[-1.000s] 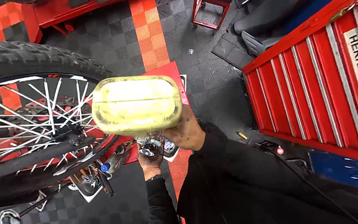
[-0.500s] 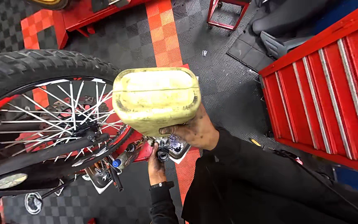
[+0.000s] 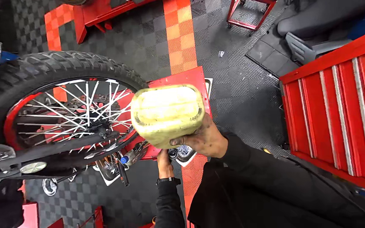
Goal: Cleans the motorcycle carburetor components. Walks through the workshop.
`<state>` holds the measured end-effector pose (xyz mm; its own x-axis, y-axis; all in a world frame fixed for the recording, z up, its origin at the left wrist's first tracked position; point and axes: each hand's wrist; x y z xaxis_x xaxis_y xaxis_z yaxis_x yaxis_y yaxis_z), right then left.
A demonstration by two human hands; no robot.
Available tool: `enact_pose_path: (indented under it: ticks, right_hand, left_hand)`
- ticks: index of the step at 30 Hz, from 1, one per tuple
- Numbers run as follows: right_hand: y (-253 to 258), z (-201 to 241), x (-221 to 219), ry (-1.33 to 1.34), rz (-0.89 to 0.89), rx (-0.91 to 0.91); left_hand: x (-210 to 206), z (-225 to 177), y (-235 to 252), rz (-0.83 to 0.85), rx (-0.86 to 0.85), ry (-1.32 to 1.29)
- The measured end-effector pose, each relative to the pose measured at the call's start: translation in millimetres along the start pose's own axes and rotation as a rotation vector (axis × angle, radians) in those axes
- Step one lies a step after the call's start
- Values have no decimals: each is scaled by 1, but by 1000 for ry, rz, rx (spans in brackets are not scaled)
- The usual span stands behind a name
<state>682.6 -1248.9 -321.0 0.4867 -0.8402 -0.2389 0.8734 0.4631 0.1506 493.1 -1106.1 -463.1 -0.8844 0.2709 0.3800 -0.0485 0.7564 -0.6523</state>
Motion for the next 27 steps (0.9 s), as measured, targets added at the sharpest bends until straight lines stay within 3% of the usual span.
enact_pose_path:
  ticks: [5,9,15,21,25,27]
  right_hand:
    - [-7,4,6,0,23,5]
    - [-3,11,7,30,42,38]
    - [9,18,7,16,82,27]
    - [22,6,13,57,105,-35]
    - [30,-25,18,52,-87,-189]
    - [35,-66,20,85,-276,-399]
  left_hand:
    - [-9,0,-5,32,269,-414]
    - [-16,-11,-15,-71,378,-467]
    - [-23,-22,-33,-121,316,-386]
    - [-30,-16,-26,-122,343,-499]
    - [-32,-14,-17,-91,355,-605]
    - [-32,-15,-20,-87,350,-648]
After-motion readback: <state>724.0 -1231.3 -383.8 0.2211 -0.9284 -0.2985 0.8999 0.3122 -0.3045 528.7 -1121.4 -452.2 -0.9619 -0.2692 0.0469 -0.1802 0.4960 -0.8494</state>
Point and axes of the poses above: each hand's wrist, its own y-axis towards the middle knuckle, its own x-axis out of the back of the hand, z = x × y, and after that the axes turned 12 degrees about -z, right-handed
